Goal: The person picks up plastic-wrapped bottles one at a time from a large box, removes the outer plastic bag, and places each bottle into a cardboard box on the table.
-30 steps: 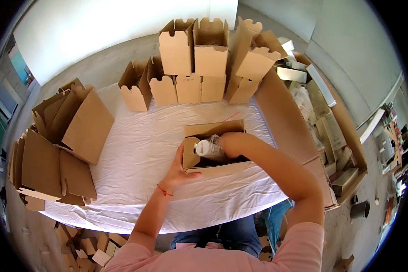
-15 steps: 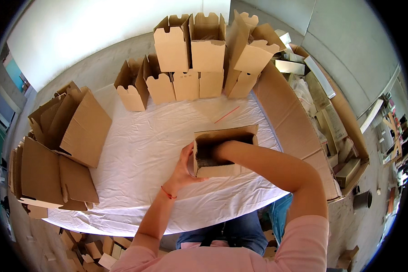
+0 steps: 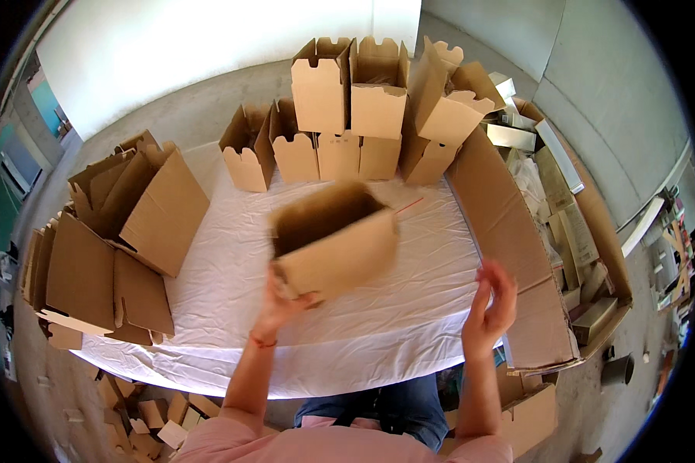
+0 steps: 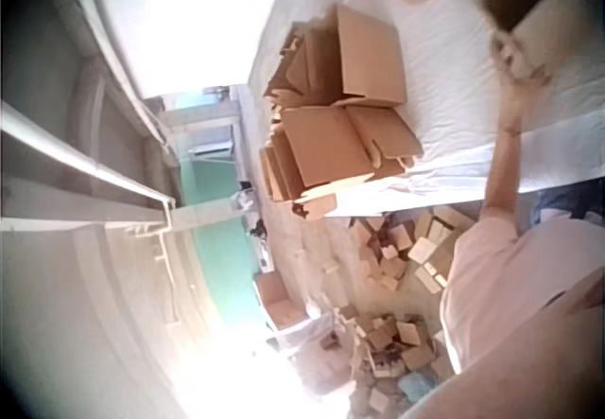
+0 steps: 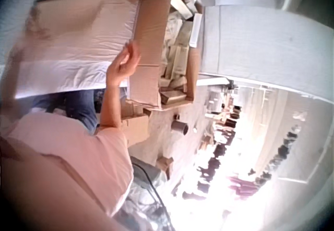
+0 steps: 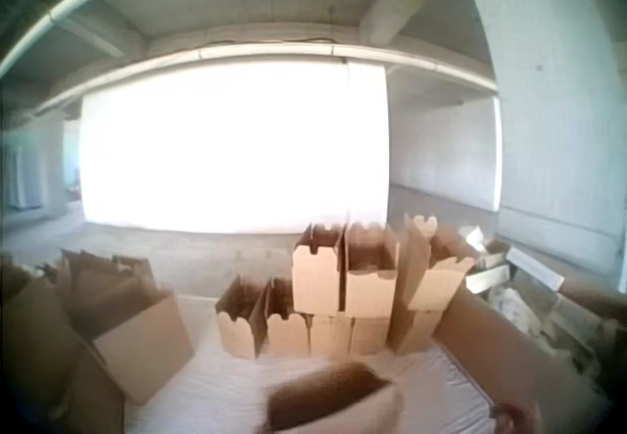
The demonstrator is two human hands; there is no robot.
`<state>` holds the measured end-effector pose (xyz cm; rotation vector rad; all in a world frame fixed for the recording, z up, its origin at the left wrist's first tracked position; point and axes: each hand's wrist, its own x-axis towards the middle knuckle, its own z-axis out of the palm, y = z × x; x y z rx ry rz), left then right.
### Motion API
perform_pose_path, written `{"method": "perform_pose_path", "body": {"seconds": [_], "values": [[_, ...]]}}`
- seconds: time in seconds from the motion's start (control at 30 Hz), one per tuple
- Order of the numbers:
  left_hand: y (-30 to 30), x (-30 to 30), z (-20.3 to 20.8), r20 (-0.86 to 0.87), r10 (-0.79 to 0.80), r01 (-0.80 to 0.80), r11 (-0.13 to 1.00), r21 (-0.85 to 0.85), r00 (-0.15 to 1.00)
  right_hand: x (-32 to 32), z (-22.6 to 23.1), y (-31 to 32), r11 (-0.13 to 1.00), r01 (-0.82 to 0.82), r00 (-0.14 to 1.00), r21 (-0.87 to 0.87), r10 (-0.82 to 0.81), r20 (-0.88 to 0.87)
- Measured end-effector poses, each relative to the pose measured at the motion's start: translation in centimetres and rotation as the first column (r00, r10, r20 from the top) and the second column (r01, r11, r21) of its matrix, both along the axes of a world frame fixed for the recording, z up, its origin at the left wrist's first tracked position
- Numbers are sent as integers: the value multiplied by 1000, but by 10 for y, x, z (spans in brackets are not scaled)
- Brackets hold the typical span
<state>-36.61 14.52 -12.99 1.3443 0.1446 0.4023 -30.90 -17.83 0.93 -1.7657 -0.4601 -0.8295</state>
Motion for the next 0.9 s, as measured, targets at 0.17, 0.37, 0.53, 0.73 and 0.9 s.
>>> {"method": "perform_pose_path", "body": {"seconds": [0.17, 0.37, 0.53, 0.73, 0.9], "values": [[69, -8, 70, 175, 522, -545, 826, 140, 835, -34, -84, 3, 998, 3, 958, -68, -22, -288], [130, 130, 135, 410, 692, -795, 584, 165, 594, -49, -140, 30, 867, -165, 982, -470, 99, -162], [104, 220, 173, 288, 829, -827, 315, 466, 479, -42, -149, 24, 894, -191, 973, -405, 117, -200], [80, 262, 151, 273, 848, -760, 208, 615, 453, -42, -151, 20, 899, -242, 958, -366, 163, -235], [69, 243, 149, 273, 766, -701, 303, 645, 582, -40, -152, 21, 921, -245, 960, -303, 187, -210]]}}
